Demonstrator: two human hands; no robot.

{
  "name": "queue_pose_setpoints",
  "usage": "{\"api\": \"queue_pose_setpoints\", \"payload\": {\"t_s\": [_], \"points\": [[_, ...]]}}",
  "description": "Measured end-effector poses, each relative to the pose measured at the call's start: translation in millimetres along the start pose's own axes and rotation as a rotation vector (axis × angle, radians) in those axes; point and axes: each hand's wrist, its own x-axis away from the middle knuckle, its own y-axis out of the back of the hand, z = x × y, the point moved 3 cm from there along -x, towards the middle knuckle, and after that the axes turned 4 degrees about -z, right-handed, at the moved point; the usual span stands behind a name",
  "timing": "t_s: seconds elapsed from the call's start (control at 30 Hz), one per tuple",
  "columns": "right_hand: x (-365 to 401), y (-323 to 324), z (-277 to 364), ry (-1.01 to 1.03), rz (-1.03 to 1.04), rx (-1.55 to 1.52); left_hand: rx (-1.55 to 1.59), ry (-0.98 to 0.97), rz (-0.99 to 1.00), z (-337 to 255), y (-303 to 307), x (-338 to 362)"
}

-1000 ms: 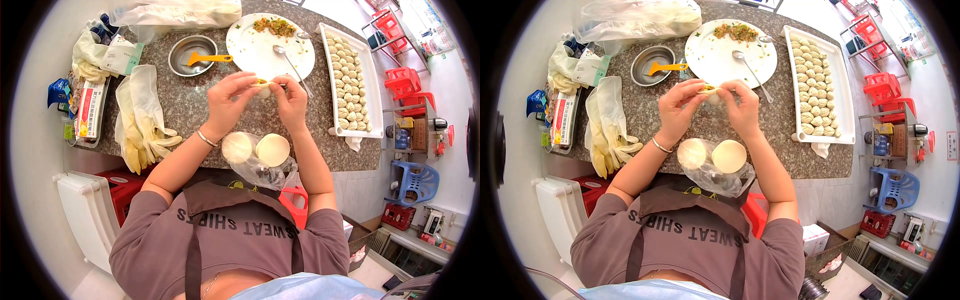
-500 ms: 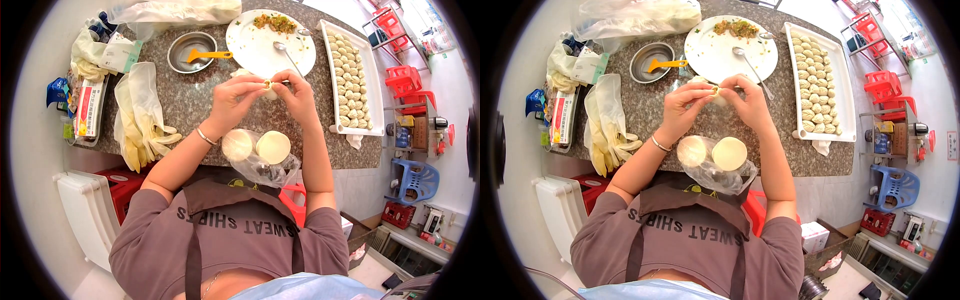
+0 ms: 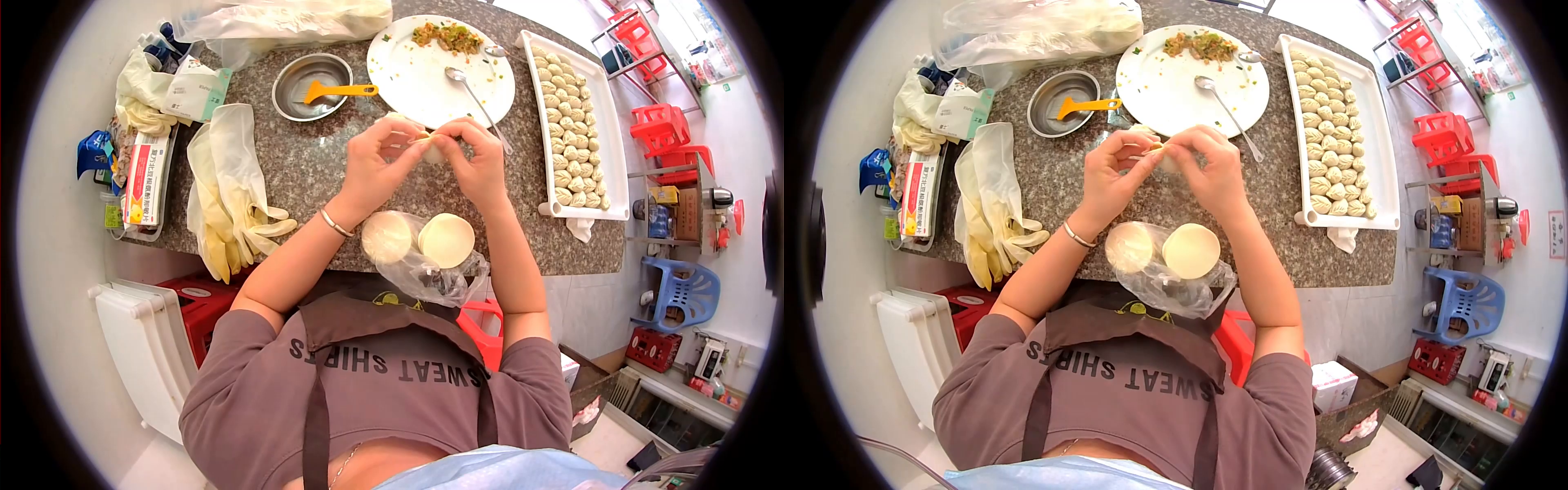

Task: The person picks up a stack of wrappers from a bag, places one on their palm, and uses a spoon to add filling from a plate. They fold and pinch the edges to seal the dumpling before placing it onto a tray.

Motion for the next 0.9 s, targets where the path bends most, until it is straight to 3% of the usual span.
{"api": "queue_pose_setpoints", "payload": {"t_s": [0.1, 0.27, 0.37, 0.43, 0.63, 0.77, 0.9], "points": [[1, -2, -1, -0.013, -0.068, 0.017, 0.239, 0.098, -0.013, 9, -1, 0], [2, -2, -4, -0.001, -0.114, -0.008, 0.192, 0.011, 0.019, 12, 1, -1], [1, 2, -13, -0.136, -0.003, -0.125, 0.193, 0.001, 0.032, 16, 3, -2], [-4, 4, -4, -0.037, 0.033, -0.058, 0.182, -0.018, 0.038, 15, 2, -2], [-2, 5, -1, -0.052, 0.054, -0.020, 0.214, -0.032, 0.045, 12, 0, -2], [0, 1, -2, -0.078, -0.003, -0.018, 0.159, 0.078, 0.037, 10, 1, -1], [-1, 0, 2, 0.031, 0.001, 0.065, 0.195, 0.041, 0.035, 9, 1, -1]]}}
